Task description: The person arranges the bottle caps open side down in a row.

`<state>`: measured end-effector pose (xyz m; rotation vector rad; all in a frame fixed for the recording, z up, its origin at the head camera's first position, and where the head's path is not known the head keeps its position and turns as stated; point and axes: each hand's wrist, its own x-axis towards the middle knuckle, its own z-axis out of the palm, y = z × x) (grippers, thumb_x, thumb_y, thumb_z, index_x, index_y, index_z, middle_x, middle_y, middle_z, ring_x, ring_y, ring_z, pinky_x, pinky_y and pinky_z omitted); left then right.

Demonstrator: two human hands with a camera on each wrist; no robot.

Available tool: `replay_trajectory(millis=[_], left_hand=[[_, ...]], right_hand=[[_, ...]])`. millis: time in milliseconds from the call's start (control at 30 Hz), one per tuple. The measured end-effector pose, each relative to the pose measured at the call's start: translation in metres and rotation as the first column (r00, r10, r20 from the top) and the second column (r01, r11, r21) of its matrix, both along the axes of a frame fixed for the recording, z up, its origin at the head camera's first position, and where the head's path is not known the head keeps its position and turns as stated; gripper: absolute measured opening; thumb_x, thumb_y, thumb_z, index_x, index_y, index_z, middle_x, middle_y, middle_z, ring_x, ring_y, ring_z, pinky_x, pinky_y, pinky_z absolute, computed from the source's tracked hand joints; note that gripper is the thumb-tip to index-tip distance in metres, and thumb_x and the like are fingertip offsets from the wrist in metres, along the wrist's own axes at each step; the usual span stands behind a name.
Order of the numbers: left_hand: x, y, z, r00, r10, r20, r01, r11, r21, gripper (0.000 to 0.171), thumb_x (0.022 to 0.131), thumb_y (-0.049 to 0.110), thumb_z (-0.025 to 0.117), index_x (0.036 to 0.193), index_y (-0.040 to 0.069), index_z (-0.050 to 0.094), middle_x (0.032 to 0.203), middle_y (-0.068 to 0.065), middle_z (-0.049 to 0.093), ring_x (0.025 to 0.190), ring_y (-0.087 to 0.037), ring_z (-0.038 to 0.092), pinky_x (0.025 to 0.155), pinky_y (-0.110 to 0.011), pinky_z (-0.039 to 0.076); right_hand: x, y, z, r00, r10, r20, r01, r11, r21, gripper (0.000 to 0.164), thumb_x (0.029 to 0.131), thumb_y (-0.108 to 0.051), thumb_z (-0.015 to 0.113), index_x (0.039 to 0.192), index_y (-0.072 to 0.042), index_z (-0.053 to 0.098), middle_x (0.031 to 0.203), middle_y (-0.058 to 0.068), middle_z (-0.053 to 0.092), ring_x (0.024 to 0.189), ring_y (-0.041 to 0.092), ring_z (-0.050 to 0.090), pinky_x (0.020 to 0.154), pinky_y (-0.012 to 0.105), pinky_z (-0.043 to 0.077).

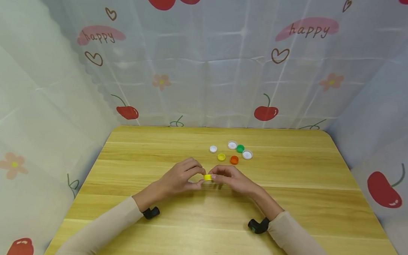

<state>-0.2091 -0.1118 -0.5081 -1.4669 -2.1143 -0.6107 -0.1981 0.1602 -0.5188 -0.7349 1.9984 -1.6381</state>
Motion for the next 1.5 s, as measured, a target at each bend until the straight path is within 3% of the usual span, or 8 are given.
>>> replay_trajectory(millis=[300,433,533,633,700,800,1133,1500], left_hand=[[-0.001,-0.001,0.000,1.000,-0.022,0.020,0.021,0.999,0.045,0.026,0.087,0.014,0.087,0.110,0.011,0.074,0.108,0.001,0.069,0.099,-0.012,0.064,0.088,-0.020,0.056],[0.001,-0.001,0.002,0.986,-0.011,0.166,-0.001,0.997,0.072,0.025,0.090,0.015,0.085,0.113,0.012,0.074,0.109,0.000,0.069,0.097,-0.014,0.064,0.084,-0.017,0.056],[0.004,0.001,0.002,0.920,-0.016,0.391,-0.028,0.994,0.105,0.024,0.094,0.018,0.084,0.115,0.013,0.072,0.110,-0.004,0.070,0.095,-0.018,0.064,0.079,-0.017,0.055],[0.005,0.003,0.002,0.804,-0.034,0.593,-0.068,0.987,0.148,0.025,0.095,0.020,0.084,0.117,0.015,0.072,0.112,-0.008,0.070,0.097,-0.020,0.065,0.078,-0.020,0.058],[0.005,0.004,0.002,0.744,-0.039,0.667,-0.093,0.982,0.162,0.025,0.096,0.022,0.084,0.117,0.016,0.073,0.113,-0.008,0.069,0.099,-0.018,0.065,0.078,-0.022,0.060],[0.004,0.005,0.002,0.706,-0.042,0.707,-0.114,0.979,0.172,0.024,0.096,0.024,0.084,0.117,0.017,0.074,0.112,-0.006,0.070,0.098,-0.015,0.065,0.078,-0.024,0.061],[0.007,0.001,-0.001,0.728,0.000,0.685,-0.120,0.985,0.127,0.023,0.095,0.023,0.085,0.115,0.017,0.075,0.109,0.000,0.069,0.095,-0.014,0.064,0.079,-0.027,0.058],[0.014,-0.011,-0.002,0.752,0.225,0.619,-0.176,0.974,-0.140,0.020,0.094,0.028,0.084,0.111,0.021,0.077,0.102,0.004,0.068,0.089,-0.015,0.061,0.076,-0.023,0.049]], right_hand=[[0.001,-0.006,-0.007,1.000,-0.022,0.017,0.023,0.996,-0.089,0.025,0.110,-0.016,0.055,0.118,0.005,0.065,0.107,0.021,0.066,0.094,0.031,0.063,0.086,0.036,0.058],[0.004,-0.008,-0.006,0.992,-0.107,-0.073,0.101,0.992,-0.081,0.017,0.107,-0.011,0.060,0.116,0.002,0.065,0.105,0.011,0.066,0.091,0.028,0.064,0.084,0.032,0.057],[0.006,-0.009,-0.004,0.967,-0.170,-0.192,0.159,0.985,-0.072,0.012,0.104,-0.007,0.067,0.115,-0.002,0.066,0.106,0.007,0.066,0.092,0.021,0.066,0.086,0.029,0.058],[0.008,-0.009,0.001,0.938,-0.211,-0.276,0.200,0.977,-0.066,0.016,0.100,-0.006,0.074,0.114,-0.009,0.068,0.107,0.007,0.066,0.092,0.015,0.065,0.089,0.028,0.057],[0.009,-0.008,0.003,0.927,-0.223,-0.301,0.213,0.975,-0.067,0.020,0.098,-0.006,0.077,0.114,-0.014,0.069,0.108,0.007,0.065,0.092,0.014,0.063,0.088,0.028,0.056],[0.010,-0.006,0.004,0.916,-0.228,-0.331,0.216,0.974,-0.072,0.024,0.097,-0.005,0.078,0.116,-0.017,0.070,0.108,0.006,0.065,0.091,0.016,0.062,0.086,0.028,0.056],[0.011,-0.006,0.002,0.885,-0.205,-0.419,0.219,0.976,-0.015,0.029,0.093,-0.011,0.085,0.118,-0.020,0.073,0.109,0.003,0.069,0.092,0.022,0.065,0.084,0.035,0.059],[0.009,-0.020,0.001,0.893,-0.052,-0.447,0.169,0.959,0.226,0.029,0.089,-0.017,0.089,0.111,-0.022,0.072,0.095,0.003,0.071,0.086,0.018,0.066,0.079,0.028,0.058]])
